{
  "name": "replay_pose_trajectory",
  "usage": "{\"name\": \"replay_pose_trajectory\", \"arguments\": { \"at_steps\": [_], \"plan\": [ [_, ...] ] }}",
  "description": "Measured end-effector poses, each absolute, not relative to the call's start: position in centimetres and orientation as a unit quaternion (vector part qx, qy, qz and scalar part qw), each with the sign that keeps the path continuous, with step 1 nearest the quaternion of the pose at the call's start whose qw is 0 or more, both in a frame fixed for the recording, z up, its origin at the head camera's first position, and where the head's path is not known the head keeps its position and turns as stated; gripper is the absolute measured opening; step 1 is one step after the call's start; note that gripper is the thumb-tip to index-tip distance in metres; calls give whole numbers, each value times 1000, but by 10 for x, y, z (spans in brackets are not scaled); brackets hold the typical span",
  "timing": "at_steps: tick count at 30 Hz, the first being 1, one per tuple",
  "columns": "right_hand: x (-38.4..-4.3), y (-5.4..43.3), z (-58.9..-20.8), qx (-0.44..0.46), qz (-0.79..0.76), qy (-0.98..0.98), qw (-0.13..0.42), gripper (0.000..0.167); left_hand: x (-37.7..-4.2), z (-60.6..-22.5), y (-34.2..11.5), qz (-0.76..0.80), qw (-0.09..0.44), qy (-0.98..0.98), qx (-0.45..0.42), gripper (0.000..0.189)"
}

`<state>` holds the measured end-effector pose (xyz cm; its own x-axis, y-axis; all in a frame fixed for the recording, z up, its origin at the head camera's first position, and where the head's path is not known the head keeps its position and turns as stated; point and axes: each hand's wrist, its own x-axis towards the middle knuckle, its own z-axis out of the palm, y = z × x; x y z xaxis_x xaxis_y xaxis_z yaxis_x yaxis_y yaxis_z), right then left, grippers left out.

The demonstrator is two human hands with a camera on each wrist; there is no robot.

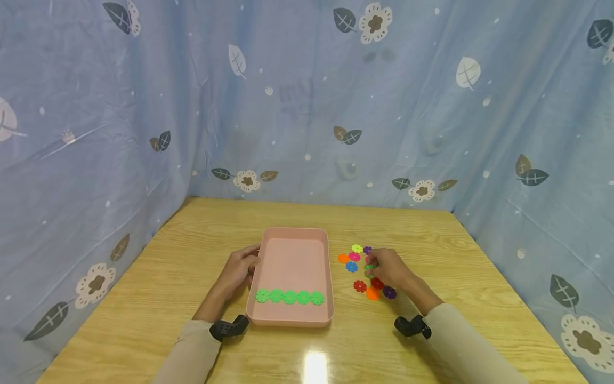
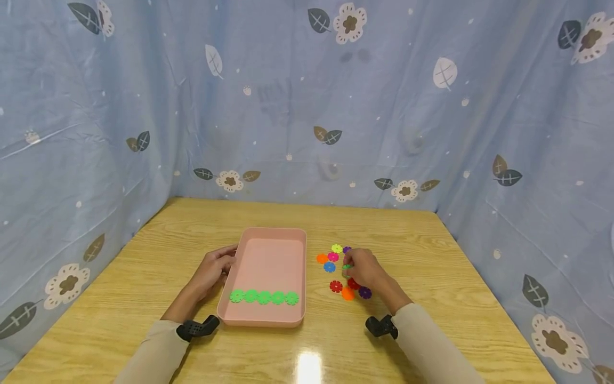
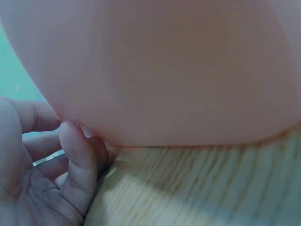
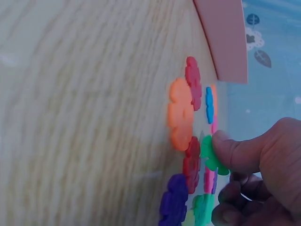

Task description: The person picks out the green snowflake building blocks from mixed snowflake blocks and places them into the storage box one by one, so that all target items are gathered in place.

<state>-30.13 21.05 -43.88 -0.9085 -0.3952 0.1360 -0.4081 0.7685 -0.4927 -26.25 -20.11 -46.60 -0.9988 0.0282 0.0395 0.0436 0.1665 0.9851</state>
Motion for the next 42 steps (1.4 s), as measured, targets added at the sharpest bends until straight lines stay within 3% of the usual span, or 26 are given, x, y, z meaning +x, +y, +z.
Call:
{"name": "replay_pose_trajectory", "arguments": {
  "at_steps": [9,18,29,42],
  "plan": [
    [-301,200,-432,268,297,-915,45,13,-261,-464,-201,-648,6,-761,-30,48],
    [-298,164,-420,254,395,-880,67,4,-261,-464,-203,-654,3,-756,-29,49],
    [-295,128,-414,245,484,-839,33,6,-251,-449,-197,-655,-12,-756,-25,48],
    [-290,91,-402,252,500,-828,18,6,-262,-467,-202,-663,9,-747,-40,48]
  ]
}}
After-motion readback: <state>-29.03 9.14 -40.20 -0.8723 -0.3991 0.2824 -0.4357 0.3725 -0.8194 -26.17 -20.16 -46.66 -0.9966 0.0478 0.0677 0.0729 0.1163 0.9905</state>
